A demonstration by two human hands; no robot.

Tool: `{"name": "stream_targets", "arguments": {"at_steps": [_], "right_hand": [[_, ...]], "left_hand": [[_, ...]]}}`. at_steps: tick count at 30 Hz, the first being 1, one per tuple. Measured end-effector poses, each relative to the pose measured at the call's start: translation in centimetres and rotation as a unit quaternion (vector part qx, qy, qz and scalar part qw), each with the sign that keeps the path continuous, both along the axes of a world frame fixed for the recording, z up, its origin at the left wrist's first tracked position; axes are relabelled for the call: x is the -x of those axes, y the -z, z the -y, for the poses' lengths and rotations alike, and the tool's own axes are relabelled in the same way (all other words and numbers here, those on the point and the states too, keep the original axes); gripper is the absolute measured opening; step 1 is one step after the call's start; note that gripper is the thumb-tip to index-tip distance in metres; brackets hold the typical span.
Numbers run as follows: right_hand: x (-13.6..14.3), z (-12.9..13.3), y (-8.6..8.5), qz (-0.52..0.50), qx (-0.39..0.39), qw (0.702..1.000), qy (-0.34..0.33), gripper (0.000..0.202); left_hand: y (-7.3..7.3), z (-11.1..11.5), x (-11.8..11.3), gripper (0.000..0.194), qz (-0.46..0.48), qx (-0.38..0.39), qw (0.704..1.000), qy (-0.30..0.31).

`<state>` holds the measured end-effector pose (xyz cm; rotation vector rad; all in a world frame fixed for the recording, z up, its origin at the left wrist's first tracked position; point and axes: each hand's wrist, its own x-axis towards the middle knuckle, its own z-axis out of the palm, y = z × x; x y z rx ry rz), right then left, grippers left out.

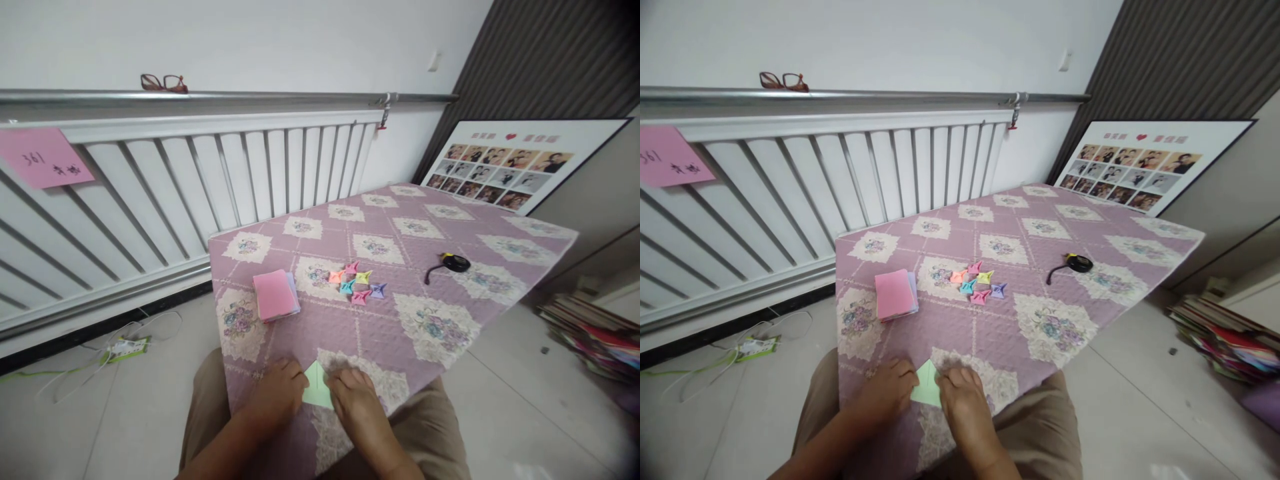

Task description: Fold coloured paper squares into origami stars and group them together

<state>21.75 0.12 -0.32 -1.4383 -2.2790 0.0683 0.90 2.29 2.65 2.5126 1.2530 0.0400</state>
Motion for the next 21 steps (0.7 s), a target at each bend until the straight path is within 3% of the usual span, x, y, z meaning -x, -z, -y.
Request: {"name": "stream_targets", "arguments": {"at_steps": [4, 8, 14, 21], "right_hand": [[-0.4, 0.3, -2.1, -0.055, 0.113, 0.992, -0.026, 0.03], [-0.5, 0.3, -3.4, -0.053, 0.175, 0.983, -0.024, 0.041], [-0.4, 0.3, -3.3, -0.036, 0.161, 0.986, -0.025, 0.038], [-0.2, 0.6, -2.4, -0.036, 0.106, 0.994, -0.016, 0.034]], "left_hand": [[0.1, 0.4, 0.7, 0.022, 0.064, 0.009, 0.998, -0.006], [0.5, 0.2, 0.8, 0.017, 0.043, 0.022, 0.999, -0.005], [1.0, 0.1, 0.8, 0.008, 0.034, 0.001, 0.999, 0.005], [1.7, 0.1, 0.8, 0.013, 0.057, -0.015, 0.998, -0.007]]}}
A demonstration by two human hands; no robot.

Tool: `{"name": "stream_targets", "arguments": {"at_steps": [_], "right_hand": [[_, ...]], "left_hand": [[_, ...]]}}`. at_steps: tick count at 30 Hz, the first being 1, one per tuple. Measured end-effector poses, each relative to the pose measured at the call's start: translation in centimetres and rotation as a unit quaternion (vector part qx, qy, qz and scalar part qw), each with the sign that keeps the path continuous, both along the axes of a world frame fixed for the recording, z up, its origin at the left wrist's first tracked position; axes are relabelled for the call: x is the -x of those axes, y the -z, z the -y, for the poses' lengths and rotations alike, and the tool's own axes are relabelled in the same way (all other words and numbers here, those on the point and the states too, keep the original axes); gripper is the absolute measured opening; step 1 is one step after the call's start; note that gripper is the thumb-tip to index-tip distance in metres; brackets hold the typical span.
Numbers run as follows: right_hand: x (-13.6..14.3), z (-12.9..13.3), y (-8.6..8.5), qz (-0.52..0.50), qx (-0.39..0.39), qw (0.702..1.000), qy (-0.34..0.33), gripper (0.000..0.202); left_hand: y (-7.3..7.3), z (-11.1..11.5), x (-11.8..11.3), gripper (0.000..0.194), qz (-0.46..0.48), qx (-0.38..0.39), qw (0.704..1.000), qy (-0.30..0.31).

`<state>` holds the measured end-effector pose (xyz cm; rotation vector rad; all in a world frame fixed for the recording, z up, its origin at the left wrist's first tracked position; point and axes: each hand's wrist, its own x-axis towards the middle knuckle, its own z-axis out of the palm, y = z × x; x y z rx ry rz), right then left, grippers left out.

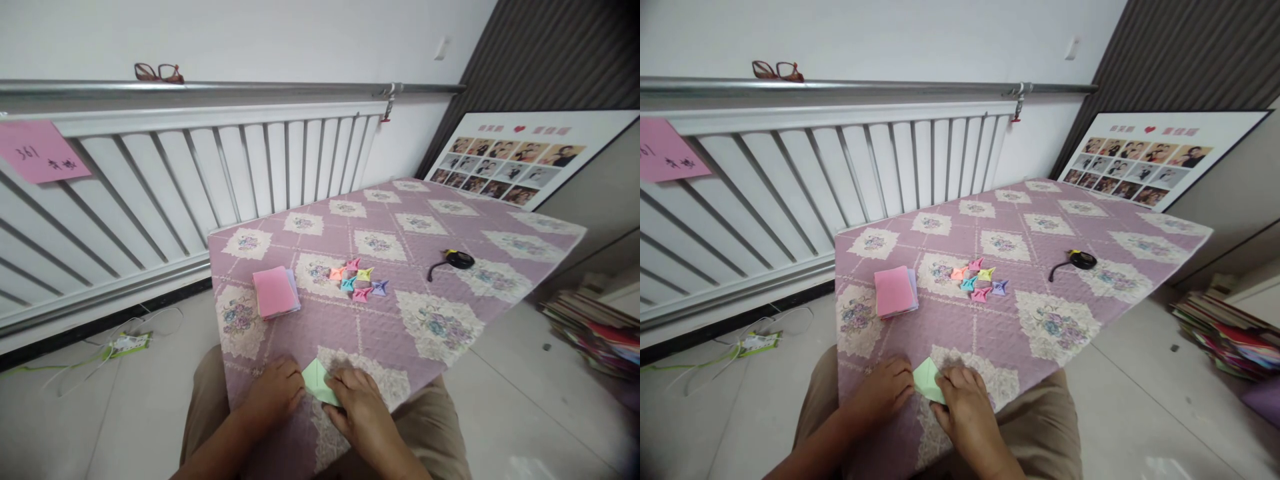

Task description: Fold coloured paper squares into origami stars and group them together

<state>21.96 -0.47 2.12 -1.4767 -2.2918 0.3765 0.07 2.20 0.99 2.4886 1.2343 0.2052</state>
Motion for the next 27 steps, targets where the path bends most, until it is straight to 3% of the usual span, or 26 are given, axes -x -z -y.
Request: {"name": "stream_targets", "arguments": {"at_steps": [9, 16, 21, 27], "right_hand": [[0.1, 0.0, 2.2, -0.008, -0.044, 0.999, 0.026, 0.027], [0.2, -0.1, 2.6, -0.031, -0.074, 0.995, 0.056, 0.011], [0.4, 0.1, 2.7, -0.037, -0.093, 0.991, 0.089, 0.015], [0.7, 0.0, 2.9, -0.026, -0.106, 0.987, 0.117, 0.025]], "left_hand": [[0.2, 0.4, 0.1, 0.008, 0.027, -0.003, 0.999, -0.024], [0.0, 1.0, 0.0, 0.011, 0.063, 0.009, 0.99, -0.124], [-0.2, 1.0, 0.0, 0.013, 0.076, 0.019, 0.981, -0.18], [-0.1, 0.6, -0.2, 0.019, 0.043, 0.031, 0.98, -0.194]]}}
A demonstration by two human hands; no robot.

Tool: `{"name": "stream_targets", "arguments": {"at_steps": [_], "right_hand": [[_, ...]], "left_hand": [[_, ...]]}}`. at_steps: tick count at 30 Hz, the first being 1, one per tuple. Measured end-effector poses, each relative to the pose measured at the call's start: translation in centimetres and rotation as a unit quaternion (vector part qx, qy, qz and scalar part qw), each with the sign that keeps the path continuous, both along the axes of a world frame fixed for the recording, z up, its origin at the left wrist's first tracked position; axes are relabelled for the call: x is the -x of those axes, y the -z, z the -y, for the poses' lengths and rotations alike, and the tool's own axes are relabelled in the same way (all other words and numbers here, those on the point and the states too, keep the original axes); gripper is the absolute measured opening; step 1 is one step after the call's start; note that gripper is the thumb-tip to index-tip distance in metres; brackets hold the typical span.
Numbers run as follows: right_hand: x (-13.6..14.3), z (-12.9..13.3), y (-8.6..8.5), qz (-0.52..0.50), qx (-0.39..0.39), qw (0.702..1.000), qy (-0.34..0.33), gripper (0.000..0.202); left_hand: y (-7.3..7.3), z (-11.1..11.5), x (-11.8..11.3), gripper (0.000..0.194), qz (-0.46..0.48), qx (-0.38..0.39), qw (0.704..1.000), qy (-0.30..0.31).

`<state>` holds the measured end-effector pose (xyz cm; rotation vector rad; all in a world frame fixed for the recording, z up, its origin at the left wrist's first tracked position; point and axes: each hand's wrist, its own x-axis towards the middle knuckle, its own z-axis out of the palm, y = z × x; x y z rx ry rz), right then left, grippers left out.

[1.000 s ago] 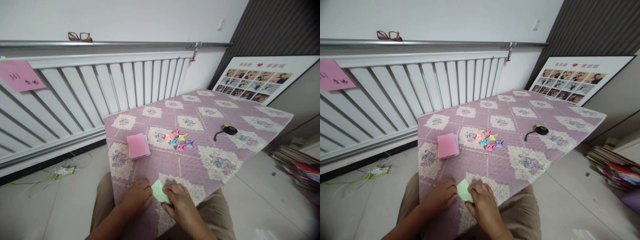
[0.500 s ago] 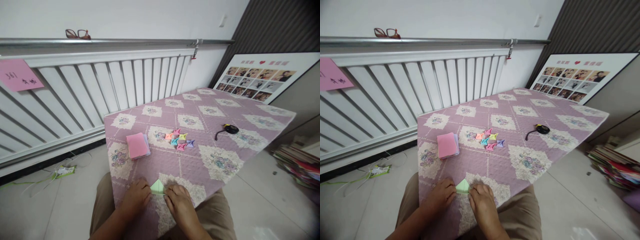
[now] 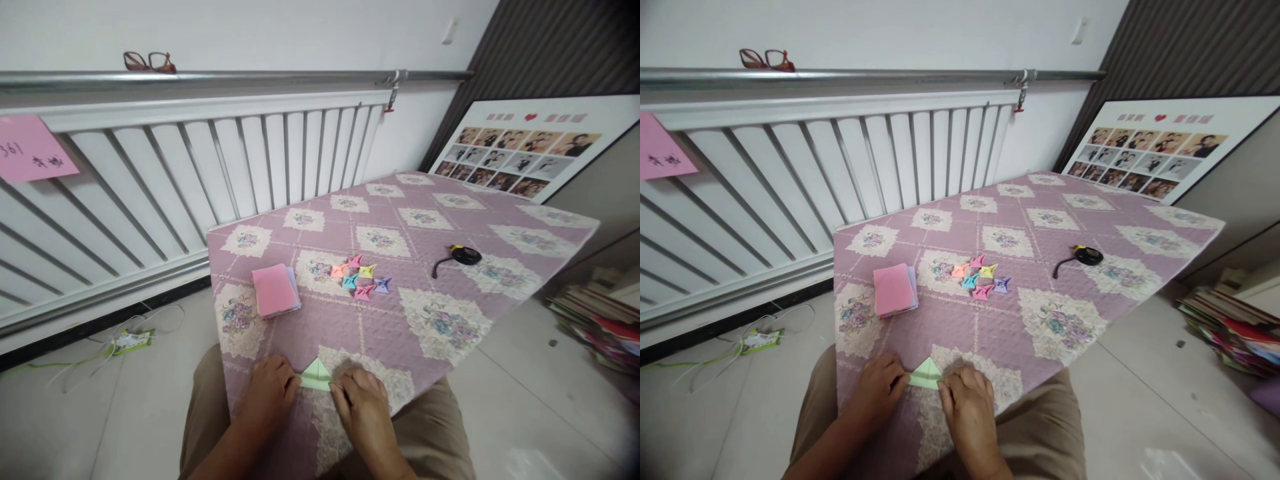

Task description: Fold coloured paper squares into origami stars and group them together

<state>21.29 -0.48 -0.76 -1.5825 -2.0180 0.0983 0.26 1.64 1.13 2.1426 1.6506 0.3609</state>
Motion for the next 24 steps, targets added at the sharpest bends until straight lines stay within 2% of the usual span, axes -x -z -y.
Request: {"name": "stream_targets", "arguments": {"at_steps": [9, 24], "right_hand": [[0.0, -0.2, 0.0, 0.026, 0.016, 0.999, 0.028, 0.026], [0.1, -0.3, 0.0, 0.033, 0.018, 0.999, 0.038, 0.03]], "left_hand": [[-1.8, -0.9, -0.6, 0.019, -0.064, 0.049, 0.997, 0.006], [-2.5, -1.3, -0.8, 0.018, -0.09, 0.066, 0.994, 0.017]]}}
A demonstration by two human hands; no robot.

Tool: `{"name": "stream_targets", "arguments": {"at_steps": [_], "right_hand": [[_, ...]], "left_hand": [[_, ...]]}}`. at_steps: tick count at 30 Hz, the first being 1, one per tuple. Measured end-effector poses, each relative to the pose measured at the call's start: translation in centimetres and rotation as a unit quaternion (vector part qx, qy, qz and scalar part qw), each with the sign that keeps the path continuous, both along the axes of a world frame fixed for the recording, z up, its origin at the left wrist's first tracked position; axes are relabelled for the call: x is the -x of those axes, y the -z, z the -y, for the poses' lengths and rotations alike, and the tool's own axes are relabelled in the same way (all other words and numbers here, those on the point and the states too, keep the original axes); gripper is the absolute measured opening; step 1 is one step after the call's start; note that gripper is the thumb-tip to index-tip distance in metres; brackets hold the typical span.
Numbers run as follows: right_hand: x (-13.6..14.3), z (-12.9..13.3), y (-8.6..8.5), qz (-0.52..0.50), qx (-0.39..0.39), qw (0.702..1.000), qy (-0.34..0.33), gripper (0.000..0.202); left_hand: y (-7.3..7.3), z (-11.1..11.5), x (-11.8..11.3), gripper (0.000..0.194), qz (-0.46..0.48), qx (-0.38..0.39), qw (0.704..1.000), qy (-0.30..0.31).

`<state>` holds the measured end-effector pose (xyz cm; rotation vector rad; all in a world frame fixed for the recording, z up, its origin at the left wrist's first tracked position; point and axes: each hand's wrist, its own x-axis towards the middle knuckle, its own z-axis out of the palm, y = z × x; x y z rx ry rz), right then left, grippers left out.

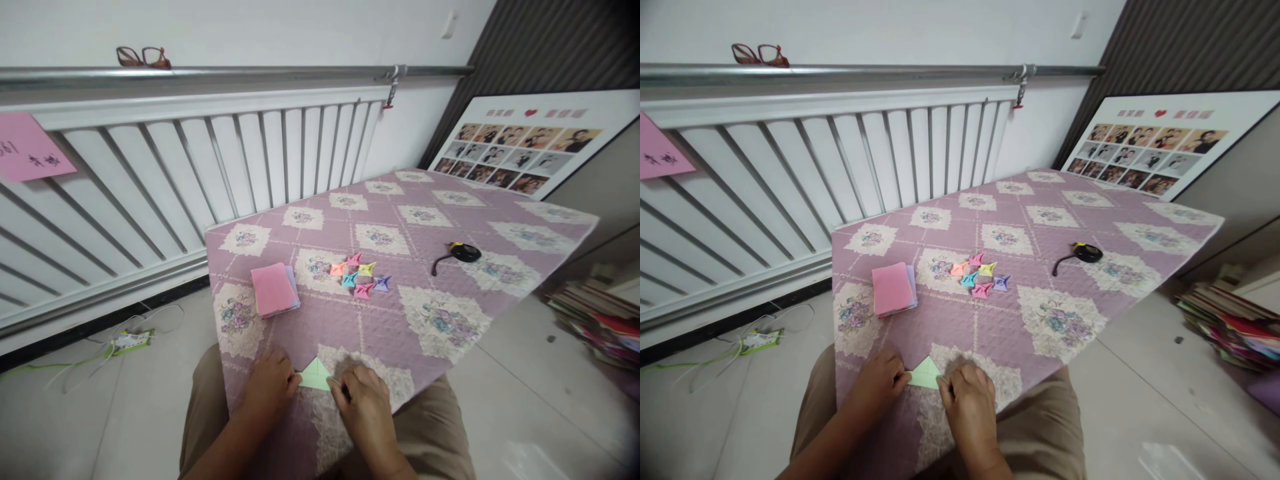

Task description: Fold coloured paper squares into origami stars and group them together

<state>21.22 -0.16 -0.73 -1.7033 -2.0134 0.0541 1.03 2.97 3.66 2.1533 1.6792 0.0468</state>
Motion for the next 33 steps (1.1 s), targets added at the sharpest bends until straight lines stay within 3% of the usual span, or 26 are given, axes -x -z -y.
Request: {"name": "stream_targets", "arguments": {"at_steps": [9, 12, 15, 18, 23, 27, 33], "right_hand": [[0.1, 0.1, -0.3, -0.018, 0.006, 1.0, 0.008, 0.026], [0.2, 0.1, -0.3, -0.028, 0.005, 1.0, 0.013, 0.024], [0.1, 0.2, 0.0, -0.034, -0.013, 0.999, 0.01, 0.016], [-0.2, 0.2, 0.5, -0.041, -0.034, 0.999, -0.001, 0.006], [-0.8, 0.4, 0.7, -0.049, -0.08, 0.995, -0.028, 0.015], [0.1, 1.6, 0.7, -0.021, -0.105, 0.989, -0.105, 0.033], [1.4, 2.8, 2.2, 0.031, -0.098, 0.984, -0.143, 0.047]], "left_hand": [[0.3, 0.3, -0.1, 0.013, -0.025, -0.027, 0.999, 0.01], [0.8, 0.3, 0.1, 0.019, -0.043, -0.085, 0.988, 0.125], [1.3, 0.2, 0.3, 0.025, -0.059, -0.152, 0.954, 0.252], [2.0, 0.0, 0.5, 0.023, -0.075, -0.209, 0.923, 0.313], [2.9, -0.2, 0.5, 0.022, -0.075, -0.242, 0.905, 0.34], [3.2, -0.3, 0.4, 0.018, -0.071, -0.254, 0.904, 0.336], [3.4, 0.0, 0.7, 0.011, -0.068, -0.24, 0.908, 0.338]]}}
